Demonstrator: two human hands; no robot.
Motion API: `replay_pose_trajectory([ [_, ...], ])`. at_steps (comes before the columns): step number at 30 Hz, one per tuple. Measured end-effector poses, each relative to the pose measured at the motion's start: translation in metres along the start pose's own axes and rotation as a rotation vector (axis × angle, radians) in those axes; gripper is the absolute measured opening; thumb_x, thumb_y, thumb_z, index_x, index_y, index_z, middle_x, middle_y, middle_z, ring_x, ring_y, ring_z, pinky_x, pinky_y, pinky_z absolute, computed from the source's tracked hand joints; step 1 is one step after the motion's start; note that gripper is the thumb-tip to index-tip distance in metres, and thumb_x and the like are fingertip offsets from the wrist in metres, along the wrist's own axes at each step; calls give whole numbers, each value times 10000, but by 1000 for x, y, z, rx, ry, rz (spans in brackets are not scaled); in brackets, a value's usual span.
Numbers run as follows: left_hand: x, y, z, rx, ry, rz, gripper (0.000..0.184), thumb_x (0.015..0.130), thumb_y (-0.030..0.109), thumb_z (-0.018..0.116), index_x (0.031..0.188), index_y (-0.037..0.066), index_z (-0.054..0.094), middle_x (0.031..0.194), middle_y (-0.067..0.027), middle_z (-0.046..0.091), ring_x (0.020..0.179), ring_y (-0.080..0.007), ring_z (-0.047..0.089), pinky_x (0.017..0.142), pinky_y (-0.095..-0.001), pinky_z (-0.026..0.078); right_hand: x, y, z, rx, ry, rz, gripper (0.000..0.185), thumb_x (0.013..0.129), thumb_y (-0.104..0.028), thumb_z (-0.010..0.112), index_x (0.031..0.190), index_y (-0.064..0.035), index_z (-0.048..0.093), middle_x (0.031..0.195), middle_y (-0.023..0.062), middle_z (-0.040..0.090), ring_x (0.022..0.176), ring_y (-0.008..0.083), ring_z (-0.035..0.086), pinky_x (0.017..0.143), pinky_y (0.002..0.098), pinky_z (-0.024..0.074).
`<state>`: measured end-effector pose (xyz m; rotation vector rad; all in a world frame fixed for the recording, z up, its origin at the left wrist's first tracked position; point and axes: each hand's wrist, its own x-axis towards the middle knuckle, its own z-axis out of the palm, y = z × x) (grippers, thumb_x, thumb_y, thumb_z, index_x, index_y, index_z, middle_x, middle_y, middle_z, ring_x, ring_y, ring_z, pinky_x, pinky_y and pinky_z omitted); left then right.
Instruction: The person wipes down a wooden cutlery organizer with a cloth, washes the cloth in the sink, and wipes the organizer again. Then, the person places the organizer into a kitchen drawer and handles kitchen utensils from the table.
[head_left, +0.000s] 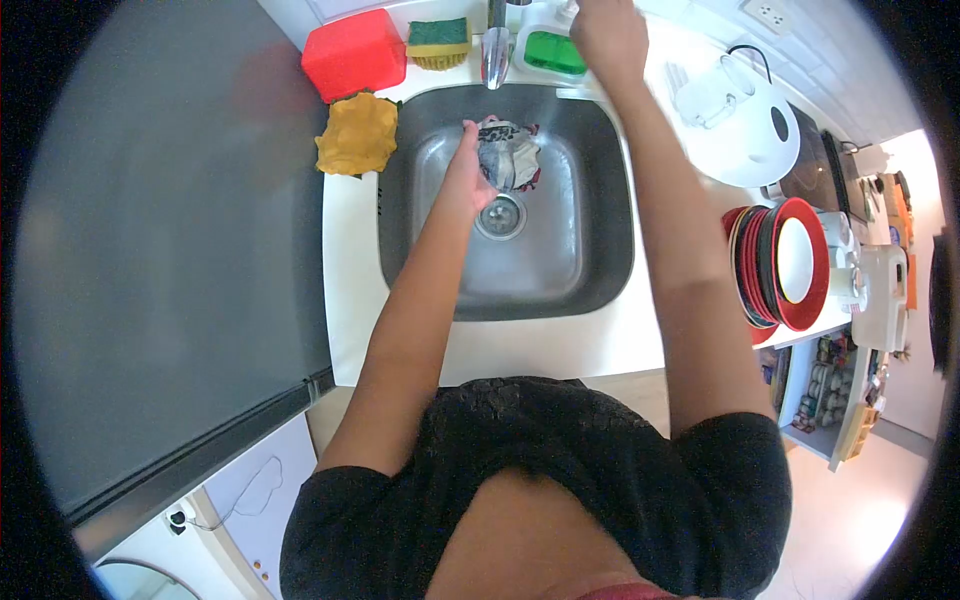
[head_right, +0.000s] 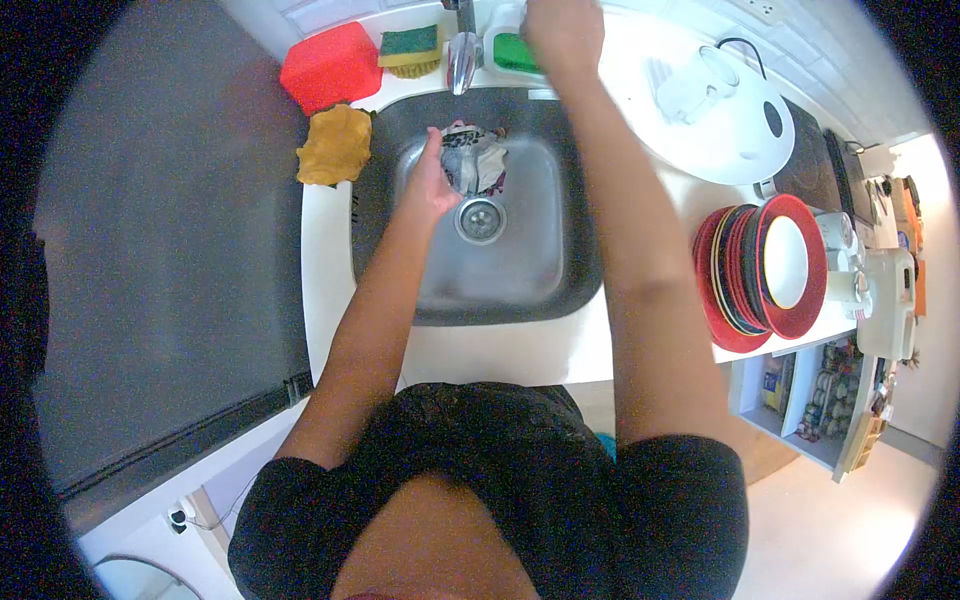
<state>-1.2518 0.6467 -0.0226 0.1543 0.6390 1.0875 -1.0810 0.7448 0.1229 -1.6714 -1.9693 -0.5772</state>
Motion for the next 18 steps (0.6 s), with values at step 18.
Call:
replay_pose_trajectory([
  [18,43,-50,-49,59,49,155,360,943,352,415,1038,30,545,993,-100,559,803,-193,530,697,-363,449,-180,-109,68,833,-46,551,390,752,-377,662,616,-34,534,704,149,561,669,361,559,606,414,442],
])
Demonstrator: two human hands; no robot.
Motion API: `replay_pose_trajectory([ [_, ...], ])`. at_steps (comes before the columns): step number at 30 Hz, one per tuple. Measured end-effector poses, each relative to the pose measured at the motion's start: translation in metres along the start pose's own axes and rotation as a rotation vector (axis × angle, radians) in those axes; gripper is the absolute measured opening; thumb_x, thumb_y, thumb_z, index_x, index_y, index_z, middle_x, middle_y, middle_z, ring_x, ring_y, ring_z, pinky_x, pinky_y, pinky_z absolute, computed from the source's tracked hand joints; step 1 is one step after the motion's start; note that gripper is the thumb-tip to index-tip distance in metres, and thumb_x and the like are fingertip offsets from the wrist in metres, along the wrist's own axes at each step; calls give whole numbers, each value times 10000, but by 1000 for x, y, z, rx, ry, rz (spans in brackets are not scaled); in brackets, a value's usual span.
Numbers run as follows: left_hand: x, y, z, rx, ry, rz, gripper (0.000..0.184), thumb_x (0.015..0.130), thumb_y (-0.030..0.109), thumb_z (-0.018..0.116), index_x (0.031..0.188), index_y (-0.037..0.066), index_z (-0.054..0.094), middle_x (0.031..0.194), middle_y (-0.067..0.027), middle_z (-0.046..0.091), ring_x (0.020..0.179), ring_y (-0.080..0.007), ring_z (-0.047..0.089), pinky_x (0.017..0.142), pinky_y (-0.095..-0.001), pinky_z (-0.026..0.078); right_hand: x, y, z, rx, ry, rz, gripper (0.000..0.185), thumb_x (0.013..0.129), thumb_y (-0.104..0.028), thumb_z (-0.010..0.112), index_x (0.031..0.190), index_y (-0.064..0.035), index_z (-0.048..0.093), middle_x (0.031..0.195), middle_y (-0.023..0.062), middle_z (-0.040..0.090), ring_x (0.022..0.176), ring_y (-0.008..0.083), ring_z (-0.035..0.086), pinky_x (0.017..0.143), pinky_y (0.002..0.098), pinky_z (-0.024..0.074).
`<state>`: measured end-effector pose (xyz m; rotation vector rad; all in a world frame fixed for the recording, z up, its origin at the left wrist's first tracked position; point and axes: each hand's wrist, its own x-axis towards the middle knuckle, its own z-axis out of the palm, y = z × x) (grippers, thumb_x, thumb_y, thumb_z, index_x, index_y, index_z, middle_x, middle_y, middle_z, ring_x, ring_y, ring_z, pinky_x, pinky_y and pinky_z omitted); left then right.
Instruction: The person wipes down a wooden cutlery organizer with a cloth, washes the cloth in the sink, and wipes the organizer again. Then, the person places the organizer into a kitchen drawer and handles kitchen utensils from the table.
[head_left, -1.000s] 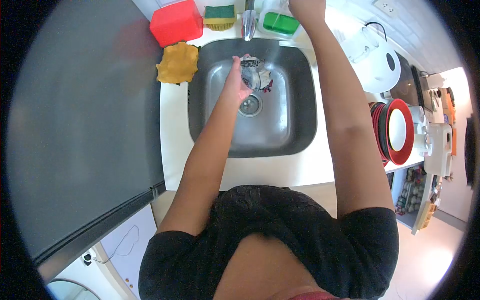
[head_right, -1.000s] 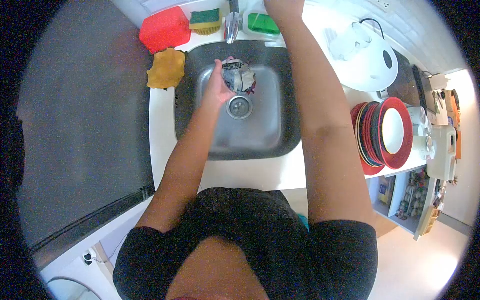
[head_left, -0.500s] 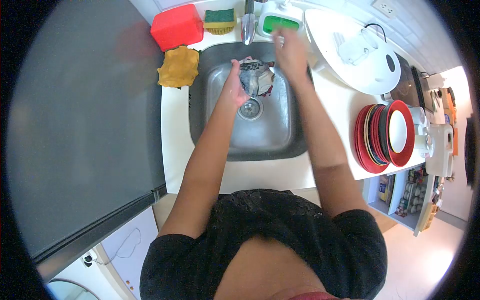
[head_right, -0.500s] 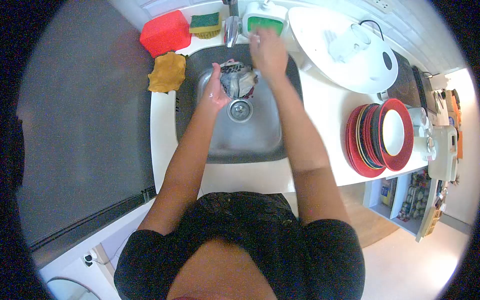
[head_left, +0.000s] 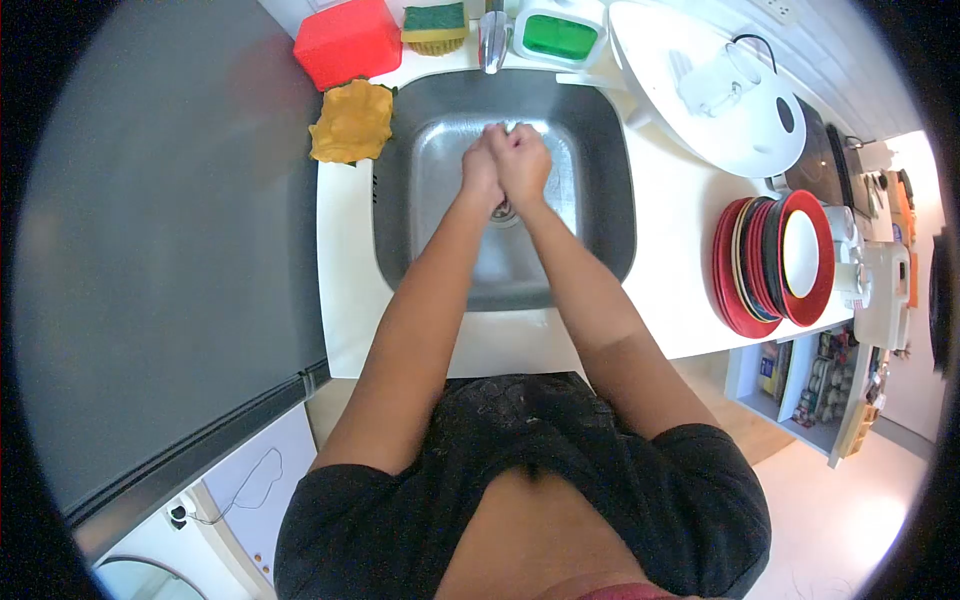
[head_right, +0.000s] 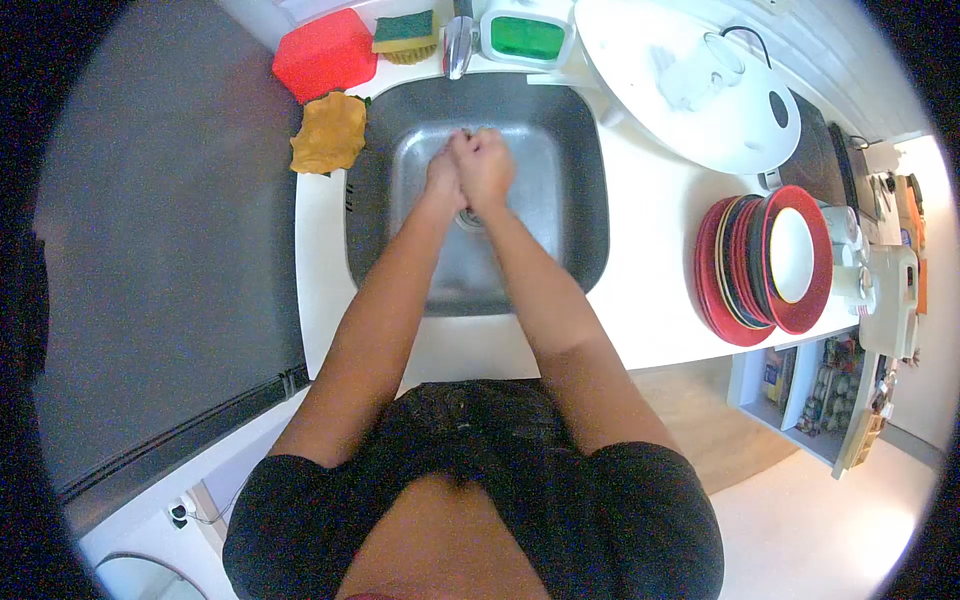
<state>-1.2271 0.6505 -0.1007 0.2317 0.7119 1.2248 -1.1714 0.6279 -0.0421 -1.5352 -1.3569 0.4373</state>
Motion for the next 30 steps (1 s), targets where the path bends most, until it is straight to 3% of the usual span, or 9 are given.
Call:
replay_pose_trajectory([
  [1,-27,10,29,401,317,42,361,934,357,433,1034,29,548,929,-85,553,811,-176,519,689,-355,442,12,12,-3,-40,-12,180,405,759,-397,642,627,-28,540,694,169,569,650,366,560,593,421,438],
  [3,-23,9,29,335,284,-8,324,939,342,423,1038,56,539,925,-85,573,811,-203,555,695,-372,467,19,17,-9,-40,-35,385,433,770,-428,610,647,-16,555,683,203,592,606,377,566,565,440,428],
  [9,12,1,-22,58,-150,-160,402,943,368,397,1014,6,558,846,-101,578,732,-218,563,679,-397,469,-15,-3,-10,-53,-90,191,434,792,-436,598,659,-26,548,663,170,581,645,367,570,589,436,422],
  [12,-45,26,46,305,255,-221,453,945,414,389,1054,10,562,936,-109,595,826,-217,585,738,-383,481,10,2,-26,-43,-117,295,463,800,-500,573,793,-37,584,731,176,586,703,363,567,657,431,434],
  [17,-24,33,24,529,26,-137,475,934,400,446,1237,35,461,1143,-113,549,965,-241,574,834,-389,472,15,38,-22,15,-463,134,544,900,-522,408,1011,-18,583,909,217,581,829,315,557,775,417,428],
  [23,-43,24,4,428,-238,-181,389,923,358,501,1155,47,474,1025,-57,539,922,-184,549,771,-336,471,35,58,-17,325,-81,310,391,895,-390,510,904,-2,549,896,177,581,884,284,560,798,359,423],
  [25,-41,14,19,318,-56,-116,395,917,387,498,1128,54,477,1003,-58,538,925,-193,549,767,-347,468,27,50,-12,297,-10,279,359,875,-371,550,880,-13,546,896,165,580,895,280,557,787,363,427],
  [27,-21,6,6,200,129,-66,405,911,416,495,1102,60,480,982,-58,538,928,-202,550,764,-358,465,2,11,-12,186,85,-127,355,828,-378,586,819,-23,583,850,172,597,816,303,582,714,397,443],
  [30,22,-15,-37,-480,-820,-333,450,906,475,463,1086,62,472,956,-71,548,916,-221,555,761,-388,457,-15,-38,-31,-270,-402,-23,121,824,-99,505,773,-75,612,980,84,592,897,269,577,860,428,412],
])
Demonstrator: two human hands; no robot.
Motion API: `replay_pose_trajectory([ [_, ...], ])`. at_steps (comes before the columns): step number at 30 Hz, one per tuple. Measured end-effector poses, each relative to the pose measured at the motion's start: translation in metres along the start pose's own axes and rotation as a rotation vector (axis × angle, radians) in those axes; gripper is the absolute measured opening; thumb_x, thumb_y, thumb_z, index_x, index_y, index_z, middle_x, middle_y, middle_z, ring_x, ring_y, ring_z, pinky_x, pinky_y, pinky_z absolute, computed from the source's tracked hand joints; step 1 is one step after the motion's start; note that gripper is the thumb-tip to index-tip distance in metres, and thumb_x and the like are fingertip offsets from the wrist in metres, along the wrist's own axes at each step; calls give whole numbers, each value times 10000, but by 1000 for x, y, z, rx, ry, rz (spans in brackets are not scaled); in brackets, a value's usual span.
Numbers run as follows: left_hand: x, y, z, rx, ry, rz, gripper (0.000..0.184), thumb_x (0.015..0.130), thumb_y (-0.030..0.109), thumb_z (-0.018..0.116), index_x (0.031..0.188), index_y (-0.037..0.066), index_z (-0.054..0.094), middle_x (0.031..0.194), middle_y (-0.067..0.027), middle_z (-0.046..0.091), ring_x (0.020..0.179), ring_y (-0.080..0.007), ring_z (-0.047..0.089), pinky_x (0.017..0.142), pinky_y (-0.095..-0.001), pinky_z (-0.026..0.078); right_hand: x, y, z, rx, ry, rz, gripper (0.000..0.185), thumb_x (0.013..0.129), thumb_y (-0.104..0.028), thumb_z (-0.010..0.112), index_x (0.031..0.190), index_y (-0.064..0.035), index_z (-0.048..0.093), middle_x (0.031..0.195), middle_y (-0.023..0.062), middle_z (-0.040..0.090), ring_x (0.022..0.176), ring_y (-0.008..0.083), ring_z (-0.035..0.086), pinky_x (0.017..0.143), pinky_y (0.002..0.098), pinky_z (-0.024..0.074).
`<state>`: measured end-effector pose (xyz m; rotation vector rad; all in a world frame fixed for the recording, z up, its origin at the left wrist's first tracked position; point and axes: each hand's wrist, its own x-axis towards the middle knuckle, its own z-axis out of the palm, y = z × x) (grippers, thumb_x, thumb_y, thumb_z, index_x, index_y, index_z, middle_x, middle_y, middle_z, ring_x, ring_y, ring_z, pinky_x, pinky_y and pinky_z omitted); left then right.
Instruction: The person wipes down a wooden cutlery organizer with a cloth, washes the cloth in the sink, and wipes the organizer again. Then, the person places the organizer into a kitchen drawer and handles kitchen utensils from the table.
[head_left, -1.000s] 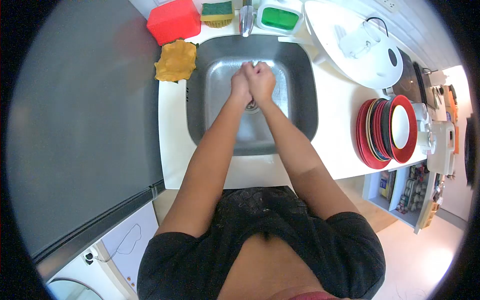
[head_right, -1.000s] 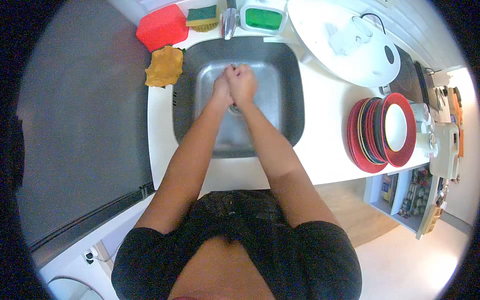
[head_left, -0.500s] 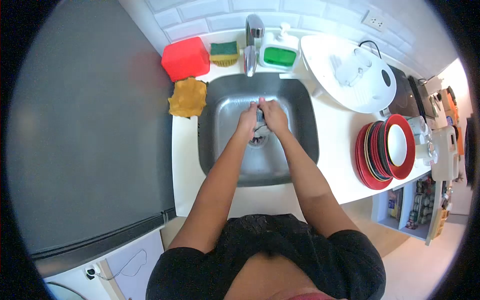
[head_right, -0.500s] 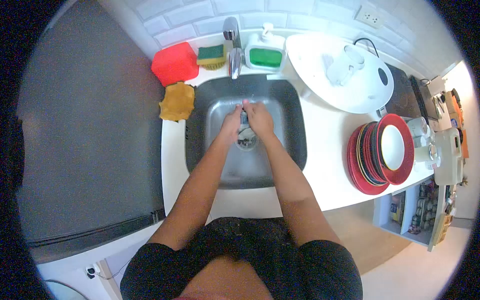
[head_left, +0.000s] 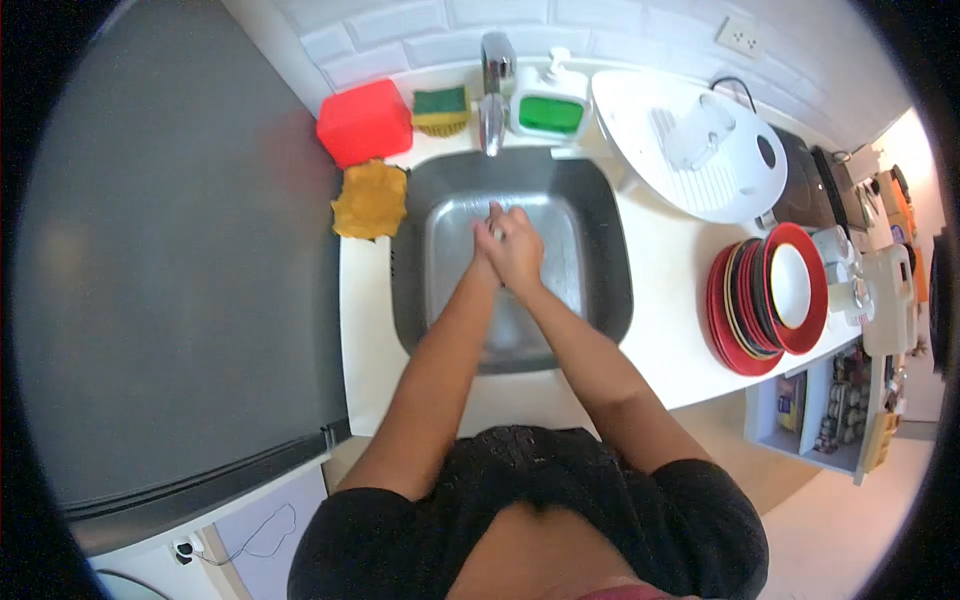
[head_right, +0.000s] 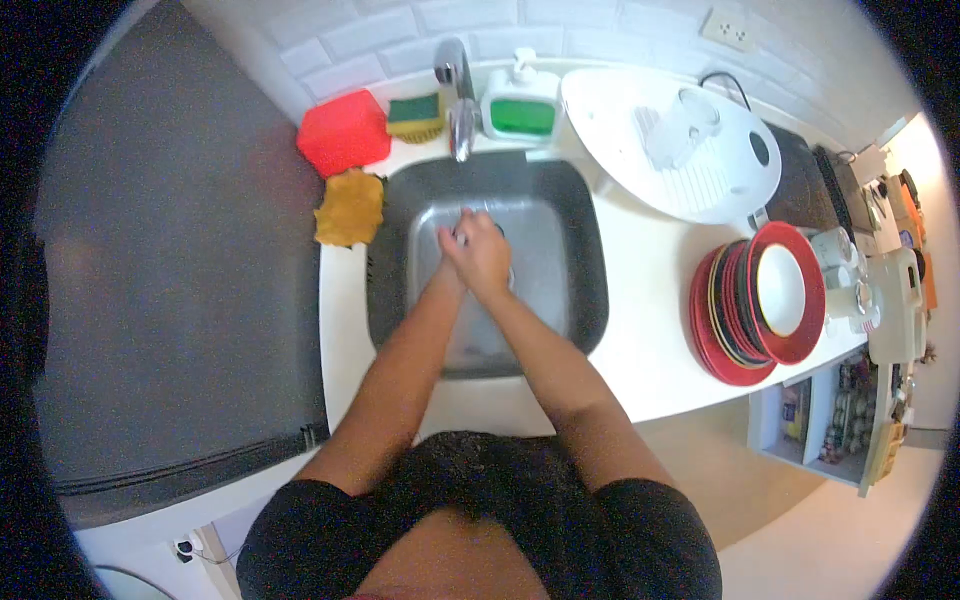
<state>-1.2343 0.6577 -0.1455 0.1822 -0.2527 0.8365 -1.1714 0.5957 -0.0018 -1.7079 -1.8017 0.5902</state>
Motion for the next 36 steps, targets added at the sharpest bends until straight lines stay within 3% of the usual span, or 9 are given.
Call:
replay_pose_trajectory([
  [5,24,-22,82,706,1225,151,422,923,459,417,979,56,529,909,-103,577,832,-249,577,744,-395,478,40,49,22,215,378,177,420,817,-399,584,664,-8,567,684,211,568,632,324,567,605,400,434],
  [9,9,-6,73,582,813,171,387,926,431,433,944,62,550,876,-105,588,798,-234,581,697,-402,489,19,28,26,299,333,172,414,814,-423,570,709,-24,611,727,220,604,695,385,597,631,435,455],
  [21,10,22,109,1136,947,-82,575,903,454,484,1246,-1,405,1134,-140,534,1003,-235,545,803,-389,467,60,71,-9,423,-109,149,470,925,-443,431,933,-2,594,894,136,623,843,225,570,780,329,426],
  [24,-14,22,77,1341,675,-310,532,902,419,506,1254,31,412,1136,-106,539,1027,-218,545,851,-393,450,72,80,-8,412,60,95,479,914,-464,421,938,-14,583,898,236,605,853,386,584,755,419,436],
  [26,-20,17,70,1328,489,-391,534,902,397,517,1287,53,381,1148,-96,533,1033,-220,545,860,-399,448,81,102,3,347,275,184,410,932,-380,457,896,15,564,789,117,580,753,169,513,718,319,420],
  [27,-18,8,73,1099,602,-186,491,905,380,513,1274,74,403,1143,-81,538,1009,-212,549,864,-391,439,77,105,7,488,316,256,398,913,-368,473,878,16,567,824,204,602,792,362,585,715,406,440],
  [32,3,0,31,621,899,186,469,889,427,526,1196,75,484,994,-60,592,877,-214,568,684,-391,483,27,37,13,507,262,47,337,850,-332,601,734,-16,580,782,126,626,707,198,587,644,303,450],
  [35,10,-9,32,213,23,175,390,910,435,481,1160,139,519,937,-62,579,844,-215,565,635,-404,474,12,8,16,120,324,-192,413,809,-406,619,663,-20,597,743,171,627,674,296,612,609,360,463],
  [36,17,-10,49,407,383,149,396,909,446,473,1155,139,524,926,-66,575,843,-216,565,631,-409,472,19,7,10,121,325,-190,413,809,-406,619,663,-20,597,743,171,627,674,296,612,609,360,463],
])
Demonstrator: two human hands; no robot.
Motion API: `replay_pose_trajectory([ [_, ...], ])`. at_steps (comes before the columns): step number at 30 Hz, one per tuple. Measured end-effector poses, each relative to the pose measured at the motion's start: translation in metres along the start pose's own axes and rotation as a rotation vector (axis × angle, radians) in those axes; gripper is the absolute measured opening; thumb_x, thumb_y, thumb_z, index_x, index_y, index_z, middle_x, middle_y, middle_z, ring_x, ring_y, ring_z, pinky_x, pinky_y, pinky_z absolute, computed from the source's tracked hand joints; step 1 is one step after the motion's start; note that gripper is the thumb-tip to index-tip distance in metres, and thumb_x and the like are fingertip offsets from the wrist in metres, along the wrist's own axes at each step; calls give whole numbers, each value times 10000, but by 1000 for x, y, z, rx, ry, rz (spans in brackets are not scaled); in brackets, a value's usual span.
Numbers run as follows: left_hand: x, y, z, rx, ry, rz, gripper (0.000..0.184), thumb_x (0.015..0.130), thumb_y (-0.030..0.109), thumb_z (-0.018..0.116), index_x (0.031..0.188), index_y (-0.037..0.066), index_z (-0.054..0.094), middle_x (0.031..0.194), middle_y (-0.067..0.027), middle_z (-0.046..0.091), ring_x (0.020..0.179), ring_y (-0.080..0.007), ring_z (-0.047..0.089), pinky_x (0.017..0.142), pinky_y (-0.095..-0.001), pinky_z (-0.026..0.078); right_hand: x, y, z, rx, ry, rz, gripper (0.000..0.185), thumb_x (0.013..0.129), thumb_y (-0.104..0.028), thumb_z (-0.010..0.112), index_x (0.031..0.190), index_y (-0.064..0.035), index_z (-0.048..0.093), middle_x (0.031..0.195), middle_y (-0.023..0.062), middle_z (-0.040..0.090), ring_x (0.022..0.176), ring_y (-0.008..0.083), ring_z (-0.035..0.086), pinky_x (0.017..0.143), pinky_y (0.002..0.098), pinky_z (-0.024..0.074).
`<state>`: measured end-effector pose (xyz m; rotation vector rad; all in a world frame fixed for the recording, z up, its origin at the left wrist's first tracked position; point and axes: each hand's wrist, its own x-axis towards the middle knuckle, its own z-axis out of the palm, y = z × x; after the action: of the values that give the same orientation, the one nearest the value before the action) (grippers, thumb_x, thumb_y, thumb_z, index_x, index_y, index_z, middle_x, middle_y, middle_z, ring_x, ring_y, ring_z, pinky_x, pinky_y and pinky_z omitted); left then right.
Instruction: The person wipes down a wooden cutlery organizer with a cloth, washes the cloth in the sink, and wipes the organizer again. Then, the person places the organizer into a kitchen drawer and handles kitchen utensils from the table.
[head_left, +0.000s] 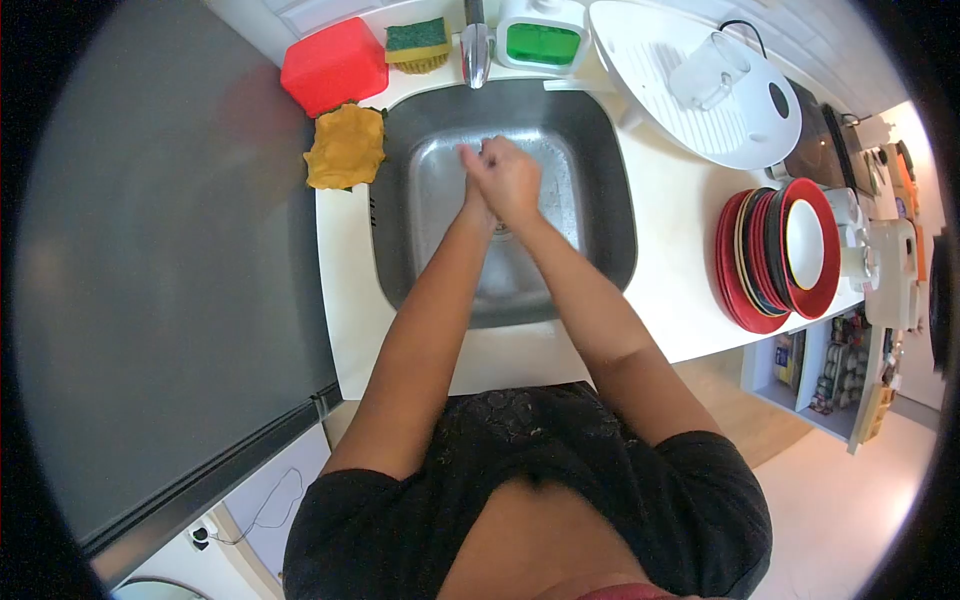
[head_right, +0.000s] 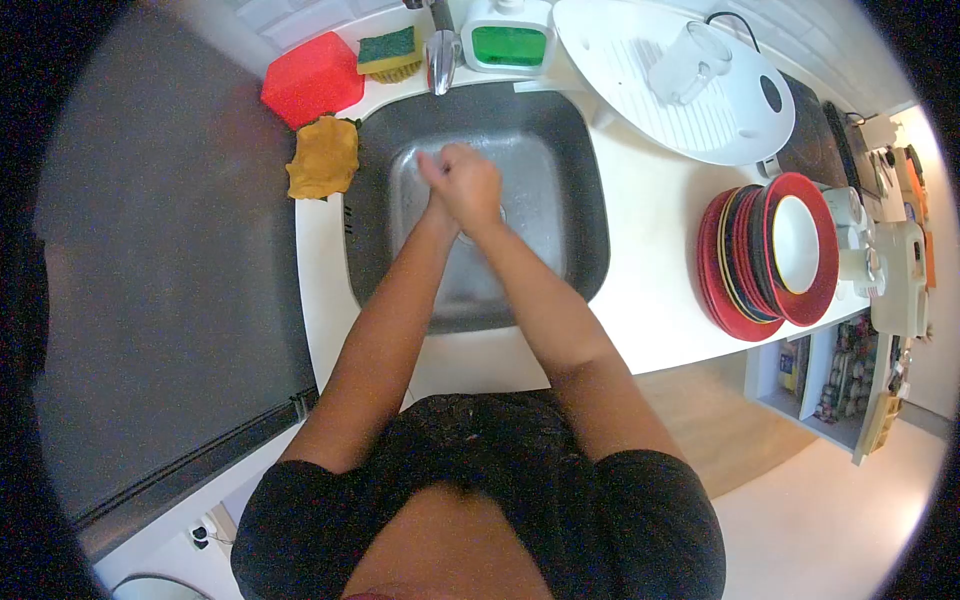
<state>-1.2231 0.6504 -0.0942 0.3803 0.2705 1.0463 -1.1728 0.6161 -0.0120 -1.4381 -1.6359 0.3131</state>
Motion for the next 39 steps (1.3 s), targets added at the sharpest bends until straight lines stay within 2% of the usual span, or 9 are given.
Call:
replay_pose_trajectory([
  [2,-7,-1,27,438,686,-117,411,909,468,458,1145,139,532,905,-76,568,841,-220,566,622,-417,468,20,18,-7,-100,-80,336,487,790,-483,594,655,-16,612,700,204,610,657,364,597,601,410,465],
  [8,1,-1,-1,21,248,31,270,919,357,461,999,127,578,920,-46,612,819,-182,600,668,-357,491,16,18,-9,-90,-139,243,556,801,-570,506,663,-45,624,701,201,616,673,389,594,602,463,449],
  [14,1,24,36,659,680,-189,534,917,506,405,1137,36,531,1025,-114,599,905,-221,595,768,-376,492,21,70,-9,192,-132,308,565,828,-584,474,920,-49,629,909,227,627,866,365,602,730,419,458],
  [19,-16,53,62,585,600,-189,570,917,475,440,1153,-39,516,1084,-130,580,929,-234,579,795,-345,456,32,74,-13,102,-477,366,501,886,-469,476,1004,12,553,971,270,601,953,417,567,796,425,443],
  [21,-27,55,50,1315,196,-189,499,900,447,490,1120,1,521,992,-105,604,869,-208,607,774,-362,493,36,75,-13,159,-321,356,486,888,-453,482,999,16,549,960,270,600,938,422,567,789,423,444],
  [32,-5,12,19,88,629,-8,268,908,373,513,1018,129,534,960,15,550,941,-156,533,869,-343,427,-1,29,2,352,65,200,214,820,-241,616,767,-34,638,742,148,617,740,243,604,693,339,462],
  [34,10,10,-16,-167,-176,-33,278,918,396,476,1023,143,523,962,-12,551,951,-176,527,828,-350,436,-3,25,6,61,-129,181,132,818,-178,581,804,-50,610,830,113,598,786,264,582,742,350,452],
  [37,-12,14,65,261,681,-71,335,939,430,414,891,122,536,856,-25,557,844,-171,548,737,-336,460,12,41,5,-21,-84,261,207,812,-239,584,755,-41,601,780,144,593,739,311,587,689,383,454],
  [39,-2,8,56,239,661,-10,401,941,469,388,836,111,535,831,-41,573,776,-172,562,674,-336,469,23,53,9,30,91,326,403,819,-381,561,638,-21,566,665,216,582,634,415,574,566,463,441],
])
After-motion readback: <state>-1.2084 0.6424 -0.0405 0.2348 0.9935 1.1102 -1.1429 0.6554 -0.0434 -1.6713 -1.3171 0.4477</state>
